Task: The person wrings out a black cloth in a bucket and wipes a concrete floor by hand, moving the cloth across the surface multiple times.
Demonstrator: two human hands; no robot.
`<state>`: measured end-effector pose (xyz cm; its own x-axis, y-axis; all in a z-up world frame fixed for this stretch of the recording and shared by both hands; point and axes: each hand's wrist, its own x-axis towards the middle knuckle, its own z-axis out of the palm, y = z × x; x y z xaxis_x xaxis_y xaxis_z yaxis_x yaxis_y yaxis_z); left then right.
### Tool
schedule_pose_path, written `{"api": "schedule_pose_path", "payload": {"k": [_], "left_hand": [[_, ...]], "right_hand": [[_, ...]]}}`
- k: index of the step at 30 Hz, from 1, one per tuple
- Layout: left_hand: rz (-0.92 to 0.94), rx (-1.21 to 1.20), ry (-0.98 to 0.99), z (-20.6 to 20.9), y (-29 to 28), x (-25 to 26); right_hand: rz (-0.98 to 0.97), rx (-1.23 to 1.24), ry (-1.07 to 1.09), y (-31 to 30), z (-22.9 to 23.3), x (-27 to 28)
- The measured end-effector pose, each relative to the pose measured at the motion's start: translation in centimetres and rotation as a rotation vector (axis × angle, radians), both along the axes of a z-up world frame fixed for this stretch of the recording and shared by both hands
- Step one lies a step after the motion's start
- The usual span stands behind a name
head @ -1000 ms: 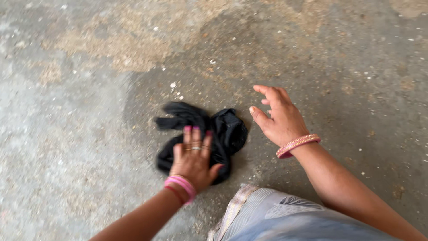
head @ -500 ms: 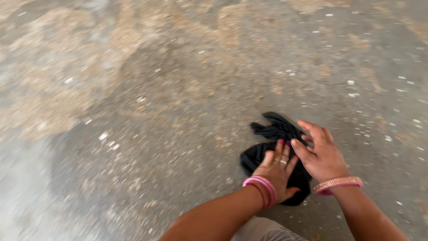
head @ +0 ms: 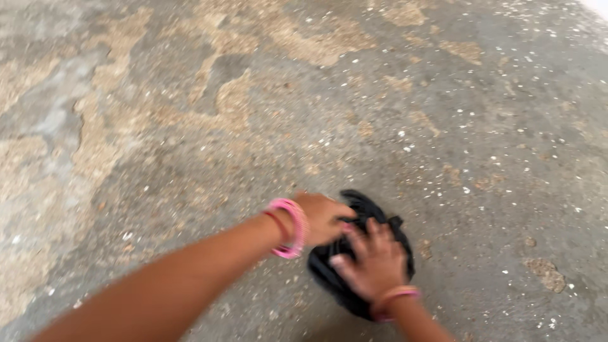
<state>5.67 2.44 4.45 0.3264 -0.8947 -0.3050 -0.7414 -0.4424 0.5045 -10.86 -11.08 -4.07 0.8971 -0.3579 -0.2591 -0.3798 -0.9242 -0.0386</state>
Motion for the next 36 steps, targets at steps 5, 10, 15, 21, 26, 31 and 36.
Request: {"api": "schedule_pose_path", "payload": {"k": [5, 10, 15, 21, 26, 31, 36], "left_hand": [[0.016, 0.252, -0.094, 4.5, -0.7, 3.9], [-0.149, 0.322, -0.214, 6.6, -6.2, 2.3], [-0.346, 0.397, -0.366, 7.3, -11.2, -0.9], [-0.415, 0.381, -0.435, 6.0, -13.9, -2.8], [-0.294, 0.358, -0.387, 3.3, -17.4, -5.5], [-0.121, 0.148, -0.226, -1.6, -19.4, -9.8], [-0.111, 0.096, -0.264, -3.8, -19.7, -11.0]], "right_hand": [[0.0, 0.005, -0.155, 1.2, 0.5, -0.1], [-0.116, -0.089, -0.125, -5.5, -0.8, -2.6], [-0.349, -0.205, -0.103, -14.0, -1.8, -9.2], [-0.641, -0.269, -0.237, -16.1, -3.4, -16.7], [-0.656, -0.187, -0.119, -7.3, -3.9, -14.3], [-0.26, 0.012, -0.284, -3.9, -0.8, -9.1], [-0.232, -0.028, 0.009, -11.4, 1.1, -8.3]]}}
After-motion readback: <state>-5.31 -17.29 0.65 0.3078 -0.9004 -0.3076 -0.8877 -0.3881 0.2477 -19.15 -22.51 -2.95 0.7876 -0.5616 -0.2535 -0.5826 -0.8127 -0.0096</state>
